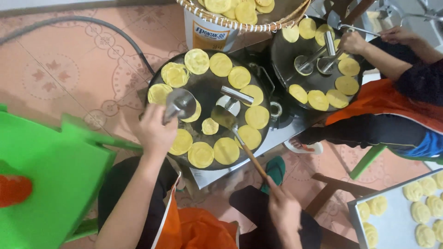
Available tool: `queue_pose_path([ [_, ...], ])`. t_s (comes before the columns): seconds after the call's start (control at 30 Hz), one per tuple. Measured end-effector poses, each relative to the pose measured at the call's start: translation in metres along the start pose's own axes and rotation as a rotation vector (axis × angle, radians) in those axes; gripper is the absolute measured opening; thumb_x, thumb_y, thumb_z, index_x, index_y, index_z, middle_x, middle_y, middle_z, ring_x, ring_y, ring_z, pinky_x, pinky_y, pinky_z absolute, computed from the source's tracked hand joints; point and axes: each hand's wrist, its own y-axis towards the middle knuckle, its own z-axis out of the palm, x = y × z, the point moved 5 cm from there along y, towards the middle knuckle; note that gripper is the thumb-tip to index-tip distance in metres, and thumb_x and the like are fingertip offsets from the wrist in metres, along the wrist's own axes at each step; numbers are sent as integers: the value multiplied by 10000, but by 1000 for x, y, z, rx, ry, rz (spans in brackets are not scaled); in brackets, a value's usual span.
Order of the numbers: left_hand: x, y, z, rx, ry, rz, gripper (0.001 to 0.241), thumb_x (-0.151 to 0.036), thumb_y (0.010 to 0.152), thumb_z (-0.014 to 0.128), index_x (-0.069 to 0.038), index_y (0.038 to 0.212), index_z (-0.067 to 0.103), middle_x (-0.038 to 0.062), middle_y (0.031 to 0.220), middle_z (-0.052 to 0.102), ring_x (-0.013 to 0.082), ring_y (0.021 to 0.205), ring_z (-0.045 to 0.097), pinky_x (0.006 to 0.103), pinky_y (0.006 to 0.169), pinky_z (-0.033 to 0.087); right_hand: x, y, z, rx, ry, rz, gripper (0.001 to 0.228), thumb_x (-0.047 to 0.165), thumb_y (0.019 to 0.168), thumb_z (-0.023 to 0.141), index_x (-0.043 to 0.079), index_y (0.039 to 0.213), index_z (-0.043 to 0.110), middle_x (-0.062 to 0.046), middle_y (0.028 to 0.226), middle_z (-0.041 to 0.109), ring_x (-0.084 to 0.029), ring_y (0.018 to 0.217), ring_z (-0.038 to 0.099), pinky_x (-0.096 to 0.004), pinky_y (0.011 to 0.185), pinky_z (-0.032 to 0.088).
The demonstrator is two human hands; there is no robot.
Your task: Cooking small round pastries on a multi-cavity griddle using a metal press and a spatula.
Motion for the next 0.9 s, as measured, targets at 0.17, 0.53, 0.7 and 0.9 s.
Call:
queue_pose_path([
  [0.17, -15, -8, 60, 273, -172, 65, 169, -161, 829, 787, -124, 895, 637, 18, 819, 631, 262, 643, 589, 389, 514, 448, -16, -48, -61, -133, 316, 313, 371, 99, 870, 709, 234, 1207, 786, -24, 742, 721, -129, 669, 651, -247, 703, 505],
  [0.53, -49, -26, 164, 810, -24, 235, 223, -296, 883, 730, -109, 976, 651, 50, 913, 657, 350, 638, 640, 437, 476, 484, -65, -110, -52, -316, 837, 1002, 394, -82, 927, 634, 22, 1296, 724, -210, 785, 688, -221, 525, 499, -289, 452, 376],
  [0.7, -60, -26, 180, 865, 81, 566, 239, -287, 890, 691, -94, 1024, 652, 30, 907, 681, 289, 591, 667, 367, 424, 456, -86, -115, -28, -259, 924, 872, 430, -94, 870, 674, 34, 1277, 728, -179, 744, 689, -147, 509, 440, -227, 440, 344],
  [0.9, -74, -14, 186, 1174, 180, 569, 244, -273, 933, 615, -81, 1084, 609, 81, 983, 675, 356, 676, 704, 448, 541, 544, -92, -112, -20, -209, 977, 863, 412, -110, 881, 660, -22, 1280, 710, -229, 775, 679, -181, 506, 435, -252, 426, 337],
])
